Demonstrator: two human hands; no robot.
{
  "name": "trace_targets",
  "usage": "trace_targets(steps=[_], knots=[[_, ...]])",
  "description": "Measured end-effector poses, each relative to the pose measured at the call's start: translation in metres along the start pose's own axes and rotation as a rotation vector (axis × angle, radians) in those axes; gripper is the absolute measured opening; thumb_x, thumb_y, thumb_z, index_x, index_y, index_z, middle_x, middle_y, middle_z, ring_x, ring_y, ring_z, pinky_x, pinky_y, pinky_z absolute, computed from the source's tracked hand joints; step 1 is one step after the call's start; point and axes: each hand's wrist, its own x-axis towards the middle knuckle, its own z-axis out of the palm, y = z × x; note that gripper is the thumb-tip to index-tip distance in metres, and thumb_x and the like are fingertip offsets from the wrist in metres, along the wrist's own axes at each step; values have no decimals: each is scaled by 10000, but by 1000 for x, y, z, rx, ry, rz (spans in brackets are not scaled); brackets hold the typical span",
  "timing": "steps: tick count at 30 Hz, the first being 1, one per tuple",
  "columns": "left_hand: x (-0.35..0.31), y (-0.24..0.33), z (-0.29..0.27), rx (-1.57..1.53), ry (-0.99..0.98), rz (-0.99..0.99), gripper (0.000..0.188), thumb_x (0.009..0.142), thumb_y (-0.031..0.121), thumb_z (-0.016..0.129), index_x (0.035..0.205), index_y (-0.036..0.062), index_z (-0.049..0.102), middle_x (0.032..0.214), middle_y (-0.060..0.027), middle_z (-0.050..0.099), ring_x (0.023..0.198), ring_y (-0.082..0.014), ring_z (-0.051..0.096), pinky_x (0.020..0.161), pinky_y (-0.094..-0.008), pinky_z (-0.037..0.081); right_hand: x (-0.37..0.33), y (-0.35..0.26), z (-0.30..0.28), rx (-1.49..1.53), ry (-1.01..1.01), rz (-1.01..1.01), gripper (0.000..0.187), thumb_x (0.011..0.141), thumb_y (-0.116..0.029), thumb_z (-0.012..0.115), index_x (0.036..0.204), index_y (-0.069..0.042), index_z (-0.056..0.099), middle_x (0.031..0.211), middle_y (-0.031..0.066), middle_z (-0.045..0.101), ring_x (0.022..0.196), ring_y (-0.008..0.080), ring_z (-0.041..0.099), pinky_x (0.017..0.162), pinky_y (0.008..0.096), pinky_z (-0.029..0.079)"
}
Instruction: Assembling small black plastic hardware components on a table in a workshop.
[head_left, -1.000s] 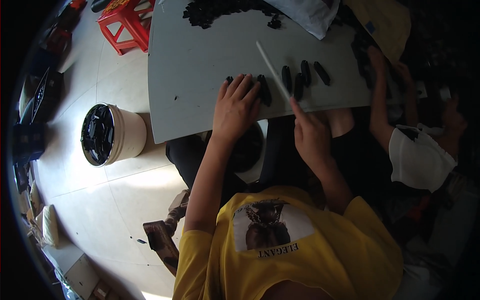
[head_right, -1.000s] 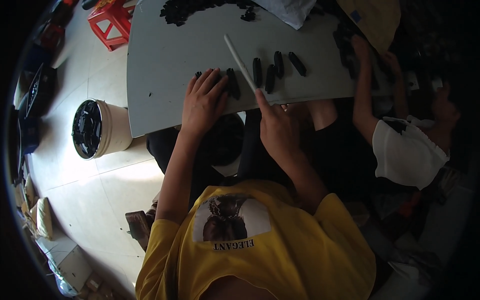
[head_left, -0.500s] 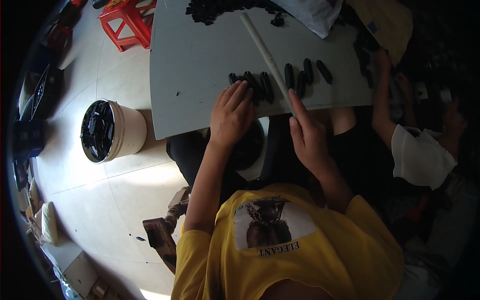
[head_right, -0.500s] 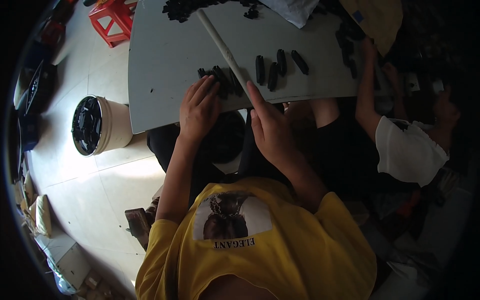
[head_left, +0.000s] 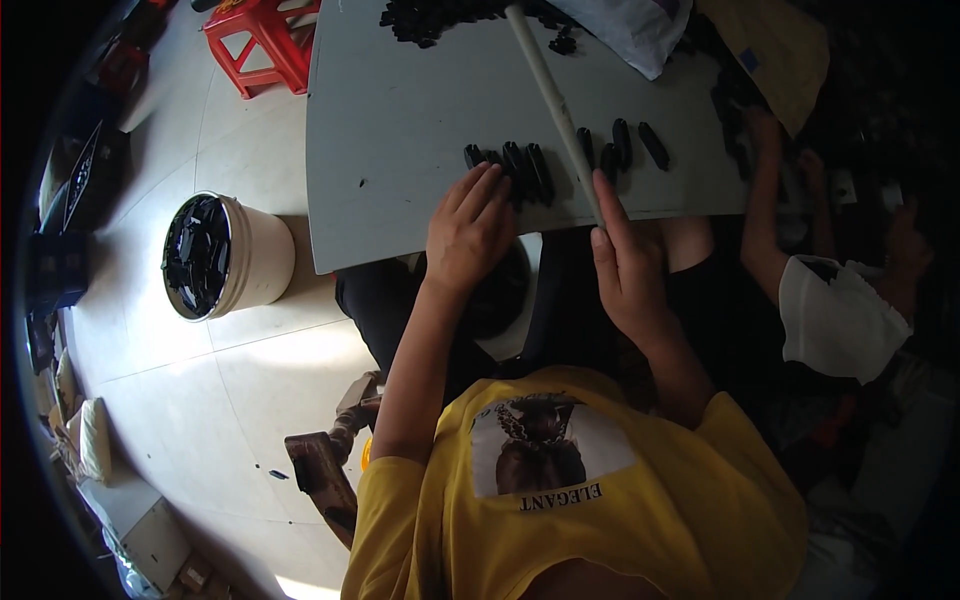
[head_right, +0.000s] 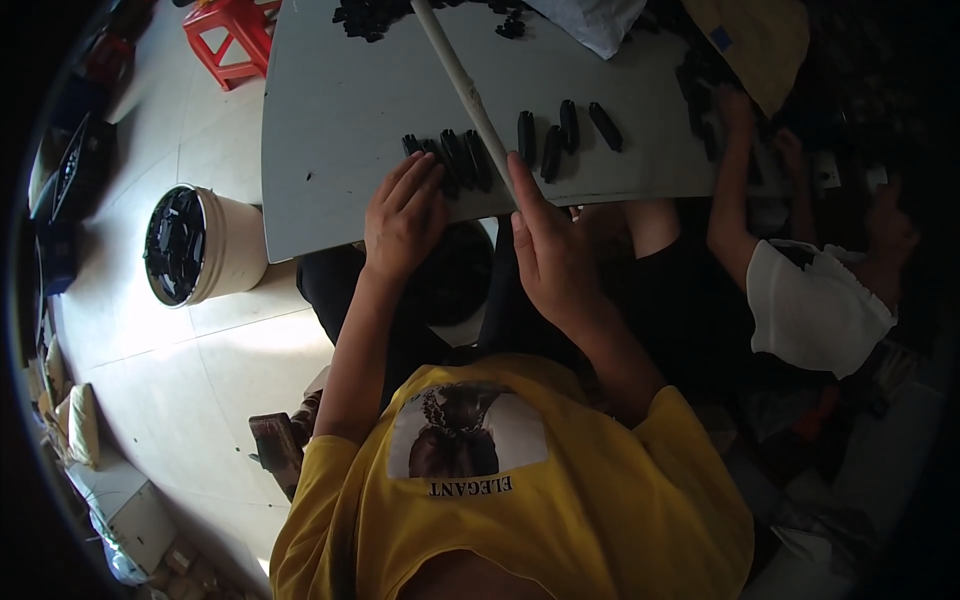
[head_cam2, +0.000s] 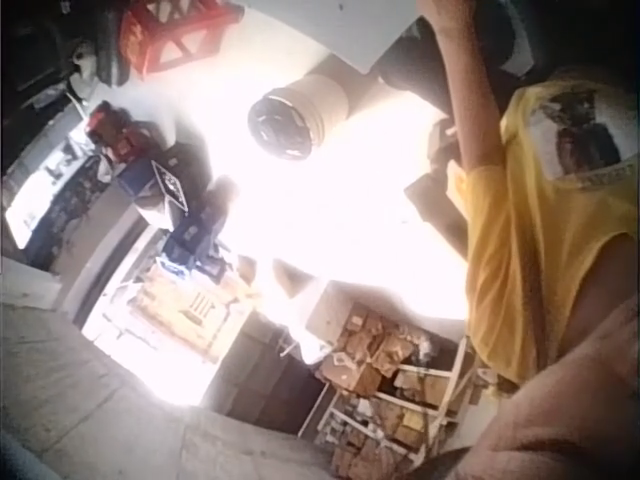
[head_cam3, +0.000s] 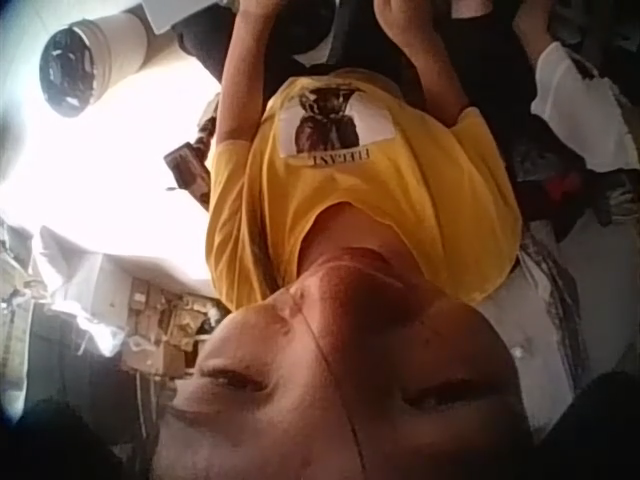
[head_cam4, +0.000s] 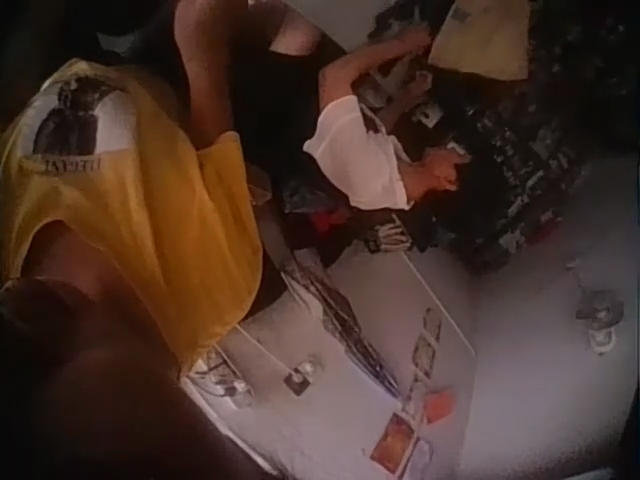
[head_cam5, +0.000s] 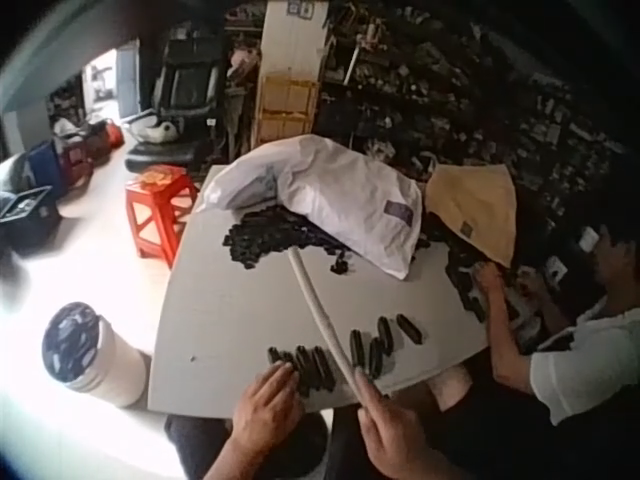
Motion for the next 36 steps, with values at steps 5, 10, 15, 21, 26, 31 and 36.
trace_targets(steps=[5, 10, 15, 21, 26, 31, 36], knots=[[1, -1, 3, 7, -19, -8, 301, 722, 42, 654, 1019, -6, 646, 1118, -120, 621, 1084, -285, 586, 875, -376, 507, -13, 22, 22, -190, -212, 146, 537, 918, -13, 467, 1436, -39, 328, 854, 201, 631, 697, 274, 629, 650, 377, 479], [0, 0, -1, -6, 20, 14, 288, 712, 36, 656, 997, -4, 651, 1086, -112, 628, 1059, -286, 596, 855, -372, 517, -8, 18, 8, -50, -250, 229, 531, 921, -27, 471, 1433, -51, 333, 935, 230, 645, 817, 336, 657, 707, 400, 500], [-6, -2, -3, -34, 106, -13, 263, 707, 28, 650, 968, -3, 658, 1056, -113, 636, 1017, -289, 614, 825, -371, 530, -18, 20, 10, -81, -279, 211, 527, 927, -33, 463, 1437, -82, 339, 959, 235, 644, 800, 307, 663, 678, 372, 504], [-8, -1, -4, -21, 68, -11, 242, 713, 40, 655, 951, -3, 663, 1037, -122, 640, 1000, -286, 621, 812, -366, 534, 1, -9, 10, 50, 4, 14, 543, 921, -25, 474, 1442, -62, 324, 870, 233, 637, 745, 289, 661, 631, 343, 501], [-8, -2, -1, -11, 69, -5, 220, 722, 46, 655, 936, -6, 665, 1048, -123, 641, 1002, -283, 624, 802, -356, 539, -16, 7, 31, -125, -233, 185, 547, 923, -27, 472, 1445, -58, 315, 858, 222, 642, 726, 300, 658, 643, 356, 507], [-11, -1, -4, -12, 58, -7, 213, 730, 48, 653, 935, -8, 665, 1050, -121, 641, 1006, -277, 623, 802, -353, 538, -5, 1, 20, -88, -269, 210, 541, 924, -30, 472, 1442, -57, 320, 961, 256, 643, 723, 311, 659, 650, 371, 508], [-12, -3, -4, 1, 59, -11, 210, 736, 50, 648, 937, -7, 664, 1054, -120, 641, 1013, -274, 623, 804, -350, 537, 9, -12, 17, 52, -50, 43, 526, 928, -37, 470, 1436, -55, 332, 1065, 254, 629, 758, 311, 666, 654, 373, 510]])
